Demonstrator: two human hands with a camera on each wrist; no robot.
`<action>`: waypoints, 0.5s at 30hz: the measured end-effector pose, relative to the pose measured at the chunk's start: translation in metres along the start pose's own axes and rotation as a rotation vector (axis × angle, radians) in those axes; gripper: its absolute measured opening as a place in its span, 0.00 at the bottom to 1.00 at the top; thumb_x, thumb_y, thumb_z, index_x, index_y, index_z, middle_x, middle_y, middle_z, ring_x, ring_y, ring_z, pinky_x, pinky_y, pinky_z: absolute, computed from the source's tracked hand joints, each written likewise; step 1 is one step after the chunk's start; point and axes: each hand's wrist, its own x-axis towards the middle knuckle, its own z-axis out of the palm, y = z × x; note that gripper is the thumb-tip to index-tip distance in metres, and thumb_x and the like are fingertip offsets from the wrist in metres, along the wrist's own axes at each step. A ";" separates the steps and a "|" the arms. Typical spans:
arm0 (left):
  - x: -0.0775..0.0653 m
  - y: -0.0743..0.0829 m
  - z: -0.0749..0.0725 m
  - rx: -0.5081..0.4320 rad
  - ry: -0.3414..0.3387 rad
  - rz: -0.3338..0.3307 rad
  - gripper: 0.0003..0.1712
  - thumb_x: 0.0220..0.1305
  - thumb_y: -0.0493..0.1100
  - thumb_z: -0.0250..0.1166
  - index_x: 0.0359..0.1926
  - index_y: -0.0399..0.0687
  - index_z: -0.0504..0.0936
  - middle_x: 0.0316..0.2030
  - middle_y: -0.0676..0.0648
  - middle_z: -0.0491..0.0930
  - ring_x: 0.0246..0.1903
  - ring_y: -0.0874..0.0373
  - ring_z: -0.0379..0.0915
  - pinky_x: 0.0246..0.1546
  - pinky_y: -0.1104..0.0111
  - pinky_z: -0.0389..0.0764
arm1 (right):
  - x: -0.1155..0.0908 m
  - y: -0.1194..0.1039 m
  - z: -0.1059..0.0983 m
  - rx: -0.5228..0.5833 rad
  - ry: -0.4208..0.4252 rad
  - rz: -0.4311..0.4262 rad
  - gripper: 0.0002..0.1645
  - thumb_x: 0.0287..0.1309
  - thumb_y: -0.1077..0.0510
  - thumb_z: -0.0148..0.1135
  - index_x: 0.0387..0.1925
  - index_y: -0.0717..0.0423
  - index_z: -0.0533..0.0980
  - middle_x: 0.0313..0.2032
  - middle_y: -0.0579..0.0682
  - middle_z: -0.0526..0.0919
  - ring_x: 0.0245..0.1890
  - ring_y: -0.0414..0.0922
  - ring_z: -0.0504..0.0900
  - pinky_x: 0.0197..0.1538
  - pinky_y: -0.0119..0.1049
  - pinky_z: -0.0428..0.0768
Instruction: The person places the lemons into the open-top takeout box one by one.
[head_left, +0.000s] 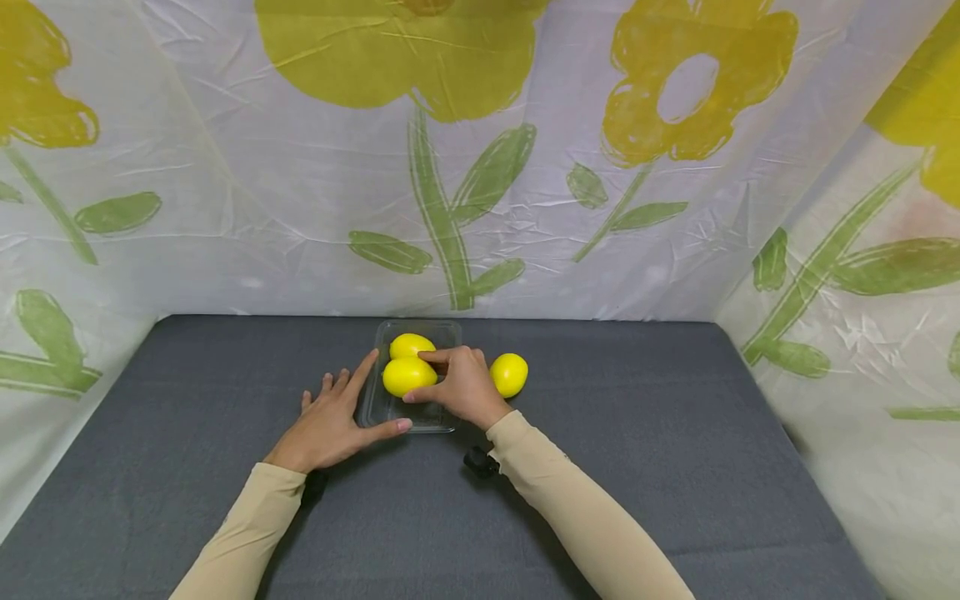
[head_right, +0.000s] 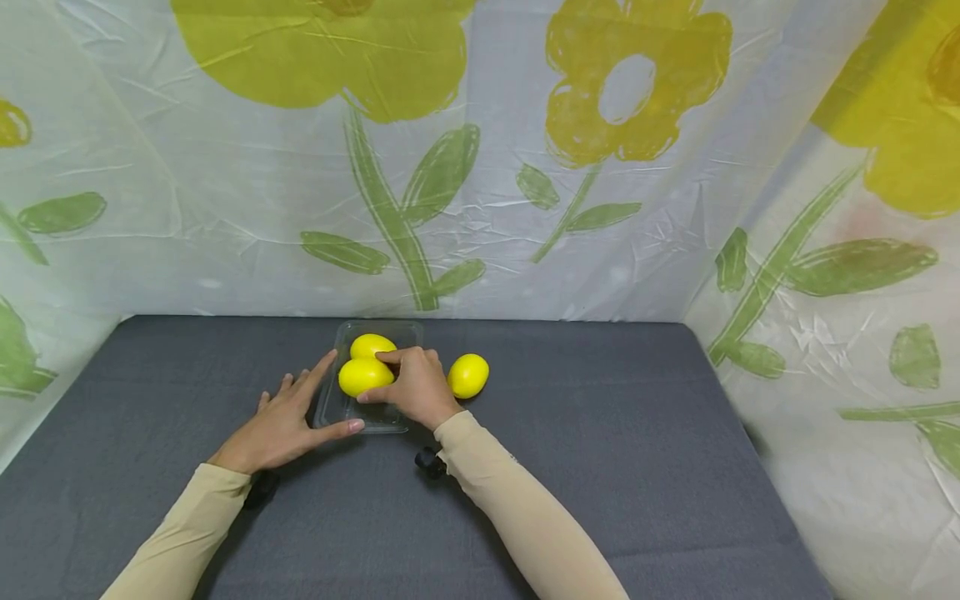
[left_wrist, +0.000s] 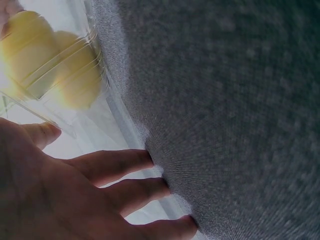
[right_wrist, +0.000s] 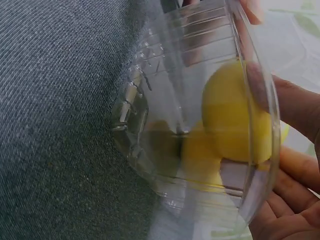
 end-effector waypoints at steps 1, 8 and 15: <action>0.000 0.000 0.000 -0.002 0.000 0.001 0.69 0.54 0.83 0.60 0.82 0.62 0.33 0.73 0.20 0.46 0.70 0.17 0.37 0.59 0.20 0.40 | 0.000 -0.001 0.001 -0.008 -0.001 0.002 0.41 0.45 0.49 0.84 0.61 0.59 0.80 0.53 0.52 0.86 0.49 0.45 0.86 0.52 0.38 0.83; 0.000 0.000 -0.001 0.001 0.000 0.001 0.69 0.55 0.82 0.59 0.82 0.61 0.33 0.73 0.19 0.47 0.70 0.17 0.38 0.59 0.20 0.40 | -0.001 -0.004 0.004 -0.061 -0.029 0.009 0.41 0.46 0.48 0.83 0.61 0.58 0.80 0.54 0.51 0.86 0.50 0.44 0.86 0.53 0.36 0.83; 0.000 0.000 -0.001 0.002 0.002 0.003 0.69 0.55 0.82 0.59 0.82 0.62 0.33 0.73 0.19 0.47 0.70 0.17 0.38 0.59 0.21 0.41 | -0.001 -0.003 0.006 -0.076 -0.021 -0.006 0.38 0.46 0.50 0.83 0.59 0.58 0.81 0.53 0.51 0.86 0.50 0.45 0.86 0.53 0.36 0.83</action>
